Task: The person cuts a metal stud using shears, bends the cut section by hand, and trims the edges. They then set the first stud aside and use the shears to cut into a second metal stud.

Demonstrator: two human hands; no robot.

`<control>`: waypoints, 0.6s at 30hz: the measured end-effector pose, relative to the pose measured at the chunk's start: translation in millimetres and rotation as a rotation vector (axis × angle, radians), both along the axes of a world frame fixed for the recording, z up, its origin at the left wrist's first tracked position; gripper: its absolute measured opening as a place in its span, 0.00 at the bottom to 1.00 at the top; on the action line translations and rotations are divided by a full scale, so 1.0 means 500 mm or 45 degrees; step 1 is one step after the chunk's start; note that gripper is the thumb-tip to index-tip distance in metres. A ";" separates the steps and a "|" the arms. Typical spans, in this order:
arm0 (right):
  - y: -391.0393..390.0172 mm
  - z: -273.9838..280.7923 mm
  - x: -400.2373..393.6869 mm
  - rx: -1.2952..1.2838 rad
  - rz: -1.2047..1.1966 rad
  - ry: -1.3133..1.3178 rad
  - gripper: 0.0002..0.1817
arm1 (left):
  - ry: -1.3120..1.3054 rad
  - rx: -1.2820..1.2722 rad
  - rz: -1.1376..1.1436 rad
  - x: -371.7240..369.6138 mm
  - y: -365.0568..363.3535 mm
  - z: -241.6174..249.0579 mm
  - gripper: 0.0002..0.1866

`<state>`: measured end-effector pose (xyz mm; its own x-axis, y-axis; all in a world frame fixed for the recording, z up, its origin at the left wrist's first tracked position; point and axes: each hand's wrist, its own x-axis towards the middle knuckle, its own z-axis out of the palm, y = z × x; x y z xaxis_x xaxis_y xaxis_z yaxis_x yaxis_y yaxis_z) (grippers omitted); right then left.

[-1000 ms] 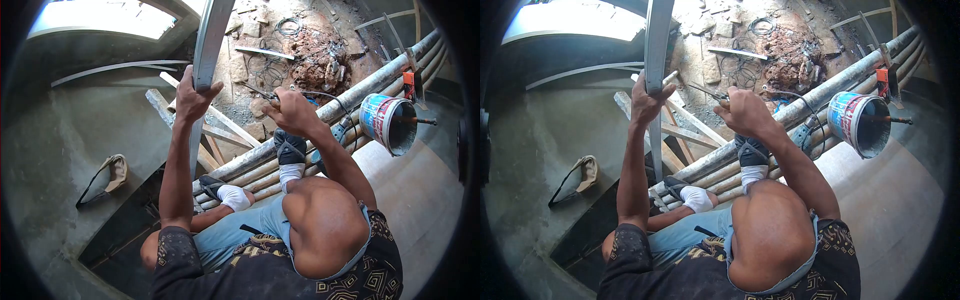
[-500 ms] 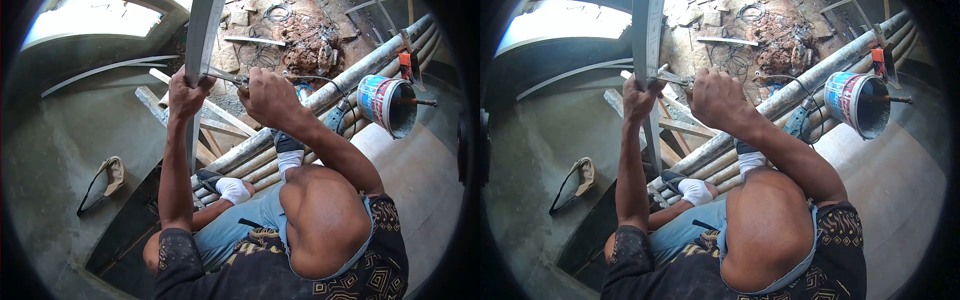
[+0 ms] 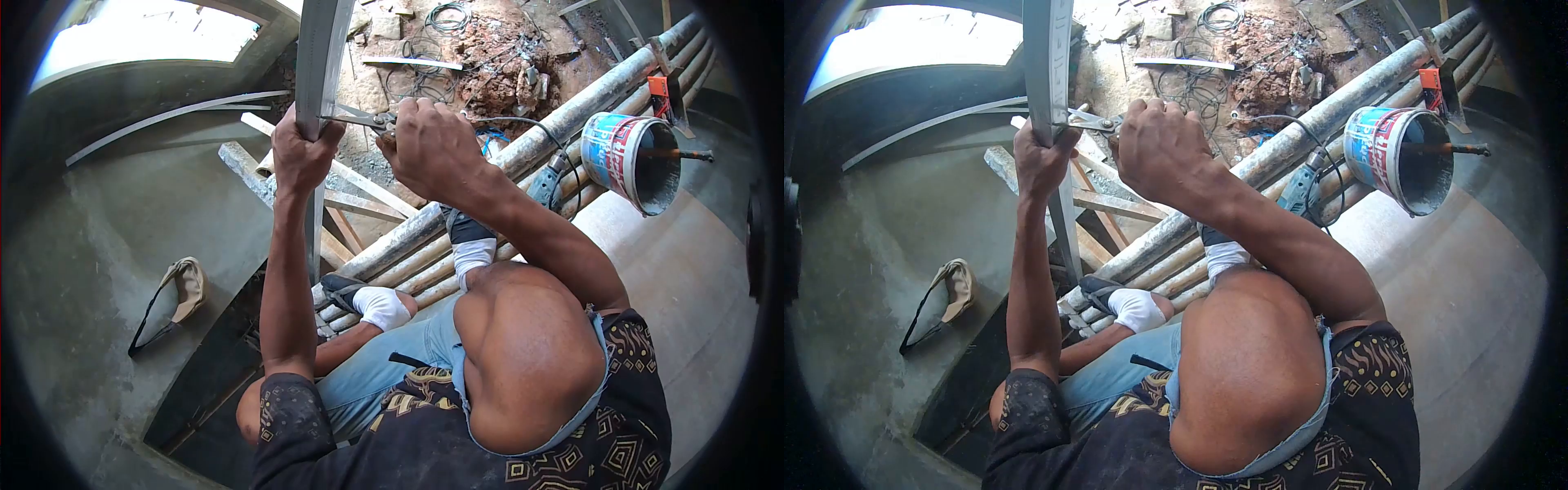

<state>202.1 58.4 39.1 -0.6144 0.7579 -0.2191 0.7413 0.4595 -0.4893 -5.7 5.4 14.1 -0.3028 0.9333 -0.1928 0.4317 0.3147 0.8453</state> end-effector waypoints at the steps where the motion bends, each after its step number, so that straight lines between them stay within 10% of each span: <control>1: 0.000 0.000 0.001 0.013 0.009 0.010 0.20 | 0.029 0.003 0.004 0.000 0.000 -0.002 0.10; 18: -0.022 0.014 0.012 0.006 -0.011 -0.047 0.21 | 0.190 0.125 -0.003 0.014 -0.002 0.003 0.13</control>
<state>208.2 47.2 46.1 -0.5994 0.7642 -0.2380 0.7627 0.4552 -0.4593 1.1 4.4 15.8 -0.3190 0.9462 -0.0535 0.5555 0.2324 0.7984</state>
